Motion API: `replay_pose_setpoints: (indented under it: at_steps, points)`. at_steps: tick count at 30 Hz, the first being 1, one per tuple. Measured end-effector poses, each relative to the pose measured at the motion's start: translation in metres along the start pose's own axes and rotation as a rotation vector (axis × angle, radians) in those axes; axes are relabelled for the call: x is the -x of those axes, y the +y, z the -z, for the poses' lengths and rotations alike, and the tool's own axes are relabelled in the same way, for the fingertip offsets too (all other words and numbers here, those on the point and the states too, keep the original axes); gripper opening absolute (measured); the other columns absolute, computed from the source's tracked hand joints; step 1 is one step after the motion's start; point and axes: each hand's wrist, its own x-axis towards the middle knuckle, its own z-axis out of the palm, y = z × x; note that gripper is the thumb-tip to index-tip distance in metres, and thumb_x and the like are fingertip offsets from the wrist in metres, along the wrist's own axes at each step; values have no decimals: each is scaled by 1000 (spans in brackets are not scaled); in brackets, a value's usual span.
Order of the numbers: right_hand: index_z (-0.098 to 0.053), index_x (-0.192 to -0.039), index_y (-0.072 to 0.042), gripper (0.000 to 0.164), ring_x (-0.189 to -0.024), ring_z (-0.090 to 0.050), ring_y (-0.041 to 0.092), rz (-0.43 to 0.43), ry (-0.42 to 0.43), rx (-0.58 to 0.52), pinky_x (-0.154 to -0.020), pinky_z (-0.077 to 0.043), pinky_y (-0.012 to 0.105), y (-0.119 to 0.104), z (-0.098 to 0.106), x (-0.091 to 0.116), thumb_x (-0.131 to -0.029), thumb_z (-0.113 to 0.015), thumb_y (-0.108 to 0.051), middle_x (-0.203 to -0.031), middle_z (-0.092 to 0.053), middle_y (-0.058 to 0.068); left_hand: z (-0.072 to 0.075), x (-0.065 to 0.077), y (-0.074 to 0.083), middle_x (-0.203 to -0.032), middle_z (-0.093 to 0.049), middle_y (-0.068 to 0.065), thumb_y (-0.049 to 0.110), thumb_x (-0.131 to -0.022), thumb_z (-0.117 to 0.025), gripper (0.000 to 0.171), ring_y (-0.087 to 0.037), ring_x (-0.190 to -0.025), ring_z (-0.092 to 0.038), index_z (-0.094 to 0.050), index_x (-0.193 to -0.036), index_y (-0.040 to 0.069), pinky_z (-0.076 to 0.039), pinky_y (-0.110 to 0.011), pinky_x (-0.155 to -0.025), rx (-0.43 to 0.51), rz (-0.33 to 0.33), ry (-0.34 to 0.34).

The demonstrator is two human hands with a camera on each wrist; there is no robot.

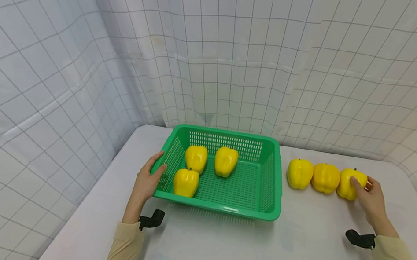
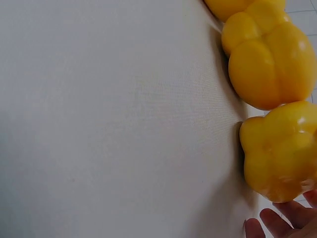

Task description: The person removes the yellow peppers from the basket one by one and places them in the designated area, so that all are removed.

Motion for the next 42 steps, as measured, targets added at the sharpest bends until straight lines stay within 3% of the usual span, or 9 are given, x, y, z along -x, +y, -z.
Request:
replay_pose_setpoints:
  at_steps: [8, 12, 16, 20, 24, 28, 32, 42]
  points:
    - [9, -144, 12, 92, -131, -9, 56, -3, -47, 17, -102, -17, 62, 0, 2, 1, -96, -33, -55, -144, 1, 43, 0, -1, 1, -148, -34, -13, 29, -99, -50, 49, -34, -120, -43, -38, -146, 21, -38, -54, -90, 5, 4, 0]
    - [11, -144, 9, 90, -131, -9, 56, -1, -23, 13, -101, -18, 63, 0, 1, 4, -97, -31, -53, -144, 1, 43, 0, 0, 0, -148, -35, -14, 29, -99, -50, 49, -35, -118, -44, -38, -147, 21, -38, -54, -89, 3, 13, -2]
    - [1, -146, 10, 83, -130, -14, 55, 25, 85, 21, -101, -21, 62, -4, -3, 8, -98, -36, -46, -144, -7, 40, 0, 0, 0, -147, -35, -15, 31, -99, -50, 50, -35, -115, -46, -38, -146, 21, -40, -53, -87, 5, 11, -3]
    - [-20, -146, 7, 69, -126, -25, 46, 74, 257, 16, -101, -25, 54, -14, -8, 11, -98, -42, -36, -143, -23, 32, 0, 0, 0, -147, -35, -13, 34, -98, -50, 51, -34, -116, -46, -39, -146, 23, -40, -53, -87, 6, 13, -5]
    - [-40, -140, 1, 54, -116, -35, 29, 111, 424, -11, -92, -28, 36, -30, -15, 14, -96, -48, -30, -134, -38, 17, 0, 0, 0, -148, -35, -12, 33, -98, -51, 50, -34, -118, -44, -39, -146, 24, -39, -54, -88, 7, 13, -4]
    - [-54, -128, 0, 42, -98, -39, 9, 193, 511, -77, -83, -29, 25, -51, -23, 16, -95, -54, -26, -113, -46, -4, 0, 0, 0, -148, -35, -12, 32, -99, -50, 50, -34, -119, -44, -38, -146, 23, -39, -54, -89, 2, 13, 1]
    - [-61, -117, 1, 33, -89, -41, -1, 324, 510, -129, -77, -32, 21, -75, -37, 22, -94, -56, -23, -101, -44, -15, 1, 0, 0, -147, -35, -13, 32, -99, -50, 50, -35, -119, -44, -39, -146, 22, -38, -55, -89, 6, 11, 4]
    - [-59, -112, 4, 29, -87, -47, 5, 623, 371, -149, -77, -35, 21, -129, -80, 45, -95, -57, -19, -101, -56, -2, 1, 1, 1, -148, -35, -11, 30, -99, -50, 49, -33, -122, -42, -39, -146, 23, -37, -55, -92, 8, 8, 1]
